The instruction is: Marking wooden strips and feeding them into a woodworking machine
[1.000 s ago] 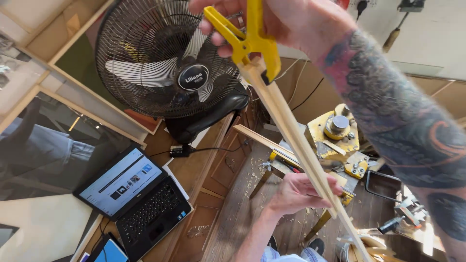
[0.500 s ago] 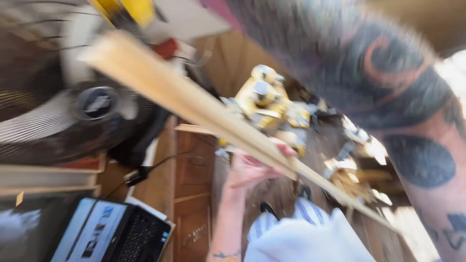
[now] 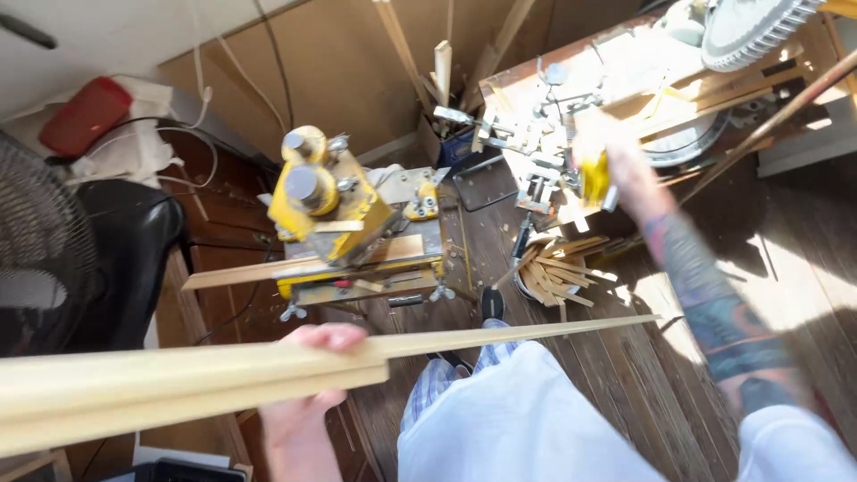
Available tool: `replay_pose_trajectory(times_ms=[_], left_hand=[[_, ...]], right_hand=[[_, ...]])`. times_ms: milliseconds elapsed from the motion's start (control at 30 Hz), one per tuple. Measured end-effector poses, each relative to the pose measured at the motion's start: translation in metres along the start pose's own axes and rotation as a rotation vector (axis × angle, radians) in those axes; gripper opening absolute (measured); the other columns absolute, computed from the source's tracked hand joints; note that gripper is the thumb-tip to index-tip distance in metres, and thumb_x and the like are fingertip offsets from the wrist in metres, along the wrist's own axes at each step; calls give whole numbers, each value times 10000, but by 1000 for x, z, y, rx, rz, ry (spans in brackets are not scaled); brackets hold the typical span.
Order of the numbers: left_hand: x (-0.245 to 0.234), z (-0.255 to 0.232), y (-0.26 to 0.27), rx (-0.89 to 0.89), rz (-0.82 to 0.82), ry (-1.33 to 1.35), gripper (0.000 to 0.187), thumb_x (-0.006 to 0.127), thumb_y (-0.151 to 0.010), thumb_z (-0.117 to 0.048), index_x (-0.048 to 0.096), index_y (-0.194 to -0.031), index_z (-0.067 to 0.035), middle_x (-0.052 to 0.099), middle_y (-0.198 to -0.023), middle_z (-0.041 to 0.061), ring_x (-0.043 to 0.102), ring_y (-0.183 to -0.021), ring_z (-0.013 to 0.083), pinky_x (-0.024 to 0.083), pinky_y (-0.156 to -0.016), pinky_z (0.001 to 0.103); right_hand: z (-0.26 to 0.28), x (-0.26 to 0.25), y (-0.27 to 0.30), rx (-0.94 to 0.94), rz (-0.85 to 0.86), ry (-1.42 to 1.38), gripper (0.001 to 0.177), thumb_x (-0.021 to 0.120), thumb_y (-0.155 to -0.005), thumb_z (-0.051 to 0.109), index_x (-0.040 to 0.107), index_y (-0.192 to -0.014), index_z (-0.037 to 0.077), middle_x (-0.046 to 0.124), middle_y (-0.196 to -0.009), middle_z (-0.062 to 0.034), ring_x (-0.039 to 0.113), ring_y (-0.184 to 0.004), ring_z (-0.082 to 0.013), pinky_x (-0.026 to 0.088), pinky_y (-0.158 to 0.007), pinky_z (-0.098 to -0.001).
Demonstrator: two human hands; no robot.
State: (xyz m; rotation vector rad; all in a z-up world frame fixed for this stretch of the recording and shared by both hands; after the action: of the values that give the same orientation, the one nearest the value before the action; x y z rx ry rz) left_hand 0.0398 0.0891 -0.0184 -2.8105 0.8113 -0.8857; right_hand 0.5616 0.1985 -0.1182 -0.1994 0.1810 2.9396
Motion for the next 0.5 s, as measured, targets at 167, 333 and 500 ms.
replay_pose_trajectory(times_ms=[167,333,500], left_hand=[[-11,-2,14,103,-36,-106,607,865,-923,-190,571,-1439,-70,695,-1249,121,647,-1229,371,495,-1128,569],[4,-21,7,120,-197,-226,430,800,-1008,-248,636,-1384,-117,733,-1247,50,703,-1141,311,617,-1017,491],[-51,-37,11,-62,248,94,426,507,-1201,-283,505,-1569,-68,609,-1477,154,481,-1382,450,349,-1187,658]], right_hand=[[-126,-21,66,810,-359,-643,705,533,-915,806,688,-914,119,665,-619,12,596,-454,-50,494,-403,-153],[-170,-24,82,965,-240,69,444,763,-828,133,548,-1207,52,608,-1153,-112,566,-996,-201,492,-889,-343],[-219,-30,74,1034,-151,127,321,733,-844,17,593,-1130,57,627,-1124,-108,620,-1029,-218,544,-930,-367]])
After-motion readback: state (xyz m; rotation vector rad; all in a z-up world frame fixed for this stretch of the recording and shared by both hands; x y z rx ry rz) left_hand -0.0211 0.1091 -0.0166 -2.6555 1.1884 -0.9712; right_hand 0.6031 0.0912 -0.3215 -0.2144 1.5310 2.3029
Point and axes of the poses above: each hand's wrist, its own y-axis away from the middle knuckle, its own x-axis out of the palm, z = x × y, the point moved 2 cm from there along -y, towards the middle knuckle
